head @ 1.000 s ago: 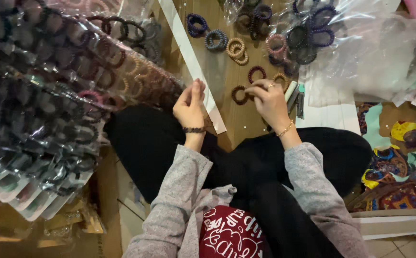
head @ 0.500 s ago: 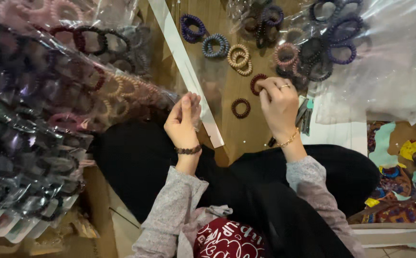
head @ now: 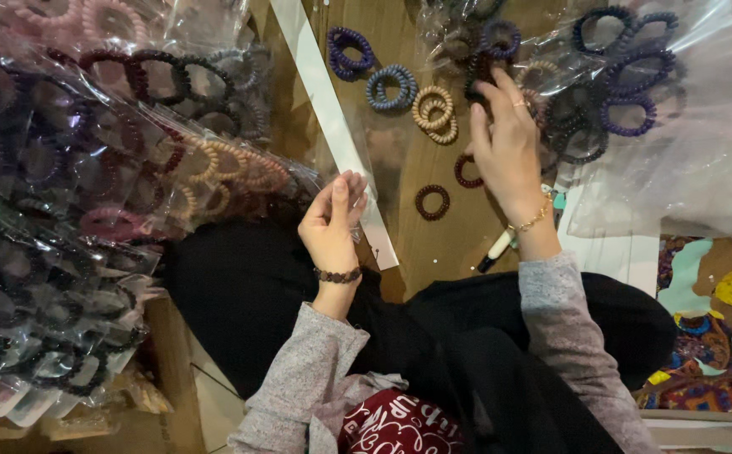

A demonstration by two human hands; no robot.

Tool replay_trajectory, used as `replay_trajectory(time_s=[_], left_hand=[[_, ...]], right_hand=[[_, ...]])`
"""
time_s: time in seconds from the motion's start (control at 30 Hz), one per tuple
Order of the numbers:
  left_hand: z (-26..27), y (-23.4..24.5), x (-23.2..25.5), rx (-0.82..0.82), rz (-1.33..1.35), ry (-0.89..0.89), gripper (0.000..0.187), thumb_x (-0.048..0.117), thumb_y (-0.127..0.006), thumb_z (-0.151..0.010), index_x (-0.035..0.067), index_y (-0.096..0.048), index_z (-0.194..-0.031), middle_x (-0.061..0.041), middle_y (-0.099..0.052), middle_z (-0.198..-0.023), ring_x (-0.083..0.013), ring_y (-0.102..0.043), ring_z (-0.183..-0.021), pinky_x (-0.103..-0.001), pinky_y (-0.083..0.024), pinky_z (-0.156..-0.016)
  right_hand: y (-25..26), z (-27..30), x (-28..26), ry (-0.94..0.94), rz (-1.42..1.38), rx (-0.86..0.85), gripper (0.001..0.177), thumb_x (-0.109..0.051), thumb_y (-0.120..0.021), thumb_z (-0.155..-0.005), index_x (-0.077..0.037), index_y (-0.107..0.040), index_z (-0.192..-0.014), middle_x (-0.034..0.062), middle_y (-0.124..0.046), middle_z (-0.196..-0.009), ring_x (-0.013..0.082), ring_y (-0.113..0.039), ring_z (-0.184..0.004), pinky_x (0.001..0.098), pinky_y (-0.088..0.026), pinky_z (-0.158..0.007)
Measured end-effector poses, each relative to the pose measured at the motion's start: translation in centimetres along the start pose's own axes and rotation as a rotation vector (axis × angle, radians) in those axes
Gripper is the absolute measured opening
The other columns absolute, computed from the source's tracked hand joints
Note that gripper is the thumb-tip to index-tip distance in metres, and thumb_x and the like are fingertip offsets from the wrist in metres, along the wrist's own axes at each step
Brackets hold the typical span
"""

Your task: The person sits on the floor and packs spiral hair ties into small clear plastic bags. They pick up hair ties from a pile on the floor, place them into bags, and set the filled bags aside.

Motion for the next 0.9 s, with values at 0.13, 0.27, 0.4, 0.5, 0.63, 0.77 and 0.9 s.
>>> replay_trajectory(time_s=[0.13, 0.27, 0.4, 0.5, 0.63, 0.77, 0.9], left_hand=[[-0.1, -0.1, -0.2, -0.001, 0.010, 0.024, 0.040, 0.028, -0.067, -0.093, -0.006, -0.071, -0.114, -0.022, -0.075, -0.110, -0.0306, -0.076, -0.104, -0.037, -0.064, -0.092], [0.4, -0.4, 0.7, 0.004, -0.006, 0.023, 0.041, 0.027, -0.068, -0.092, -0.007, -0.071, -0.114, -0.022, -0.075, -0.110, -0.0312, -0.076, -0.105, -0.039, -0.065, -0.093], [0.1, -0.2, 0.1, 0.003, 0.014, 0.030, 0.042, 0.027, -0.068, -0.091, -0.007, -0.070, -0.114, -0.023, -0.075, -0.111, -0.0318, -0.076, -0.104, -0.038, -0.065, -0.092], [-0.3, 0.1, -0.6, 0.002, 0.036, 0.026, 0.040, 0.027, -0.069, -0.091, -0.007, -0.071, -0.113, -0.023, -0.075, -0.110, -0.0317, -0.076, -0.102, -0.037, -0.064, -0.090], [0.6, -0.6, 1.1, -0.005, -0.012, 0.022, 0.042, 0.029, -0.069, -0.090, -0.006, -0.072, -0.112, -0.021, -0.076, -0.109, -0.0317, -0.077, -0.103, -0.037, -0.065, -0.090], [0.1, -0.2, 0.1, 0.001, 0.041, 0.023, 0.039, 0.025, -0.070, -0.090, -0.007, -0.072, -0.112, -0.023, -0.075, -0.108, -0.0316, -0.076, -0.102, -0.037, -0.065, -0.091], [-0.6, 0.3, -1.2, -0.008, 0.055, 0.009, 0.037, 0.025, -0.069, -0.092, -0.007, -0.071, -0.112, -0.023, -0.075, -0.108, -0.0311, -0.076, -0.101, -0.037, -0.064, -0.089]], right_hand=[[1.4, 0.1, -1.3, 0.004, -0.040, -0.029, 0.041, -0.014, -0.041, -0.114, 0.009, -0.053, -0.146, 0.0308, -0.036, -0.156, 0.0192, -0.071, -0.061, 0.0277, -0.056, -0.062], [2.7, 0.5, -2.0, 0.082, -0.063, 0.073, 0.029, -0.003, -0.057, -0.110, 0.010, -0.065, -0.134, 0.0362, -0.053, -0.143, 0.0242, -0.072, -0.058, 0.0282, -0.057, -0.058], [3.3, 0.5, -3.0, 0.138, -0.104, 0.258, 0.016, 0.014, -0.076, -0.099, 0.009, -0.076, -0.114, 0.0314, -0.071, -0.116, 0.0242, -0.075, -0.065, 0.0224, -0.058, -0.055], [3.5, 0.7, -3.2, 0.156, -0.107, 0.297, 0.010, 0.015, -0.077, -0.098, 0.008, -0.076, -0.106, 0.0226, -0.075, -0.103, 0.0223, -0.075, -0.069, 0.0245, -0.059, -0.061], [3.7, 0.9, -3.8, 0.090, -0.160, 0.291, 0.029, 0.015, -0.079, -0.099, 0.000, -0.061, -0.117, 0.0164, -0.074, -0.104, 0.0220, -0.076, -0.086, 0.0220, -0.057, -0.065], [3.8, 0.8, -3.7, 0.051, -0.224, 0.322, 0.043, 0.012, -0.074, -0.102, -0.004, -0.055, -0.138, 0.0175, -0.077, -0.112, 0.0189, -0.073, -0.092, 0.0241, -0.056, -0.067], [3.9, 0.6, -1.9, -0.074, -0.499, 0.305, 0.027, 0.010, -0.059, -0.106, 0.005, -0.056, -0.133, 0.0213, -0.071, -0.114, 0.0256, -0.075, -0.097, 0.0292, -0.065, -0.081]])
Point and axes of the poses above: each hand's wrist, its own z-axis away from the middle knuckle, its own y-axis out of the back of the hand, x = y × z, the point moved 1 cm from there along -z, towards the middle knuckle
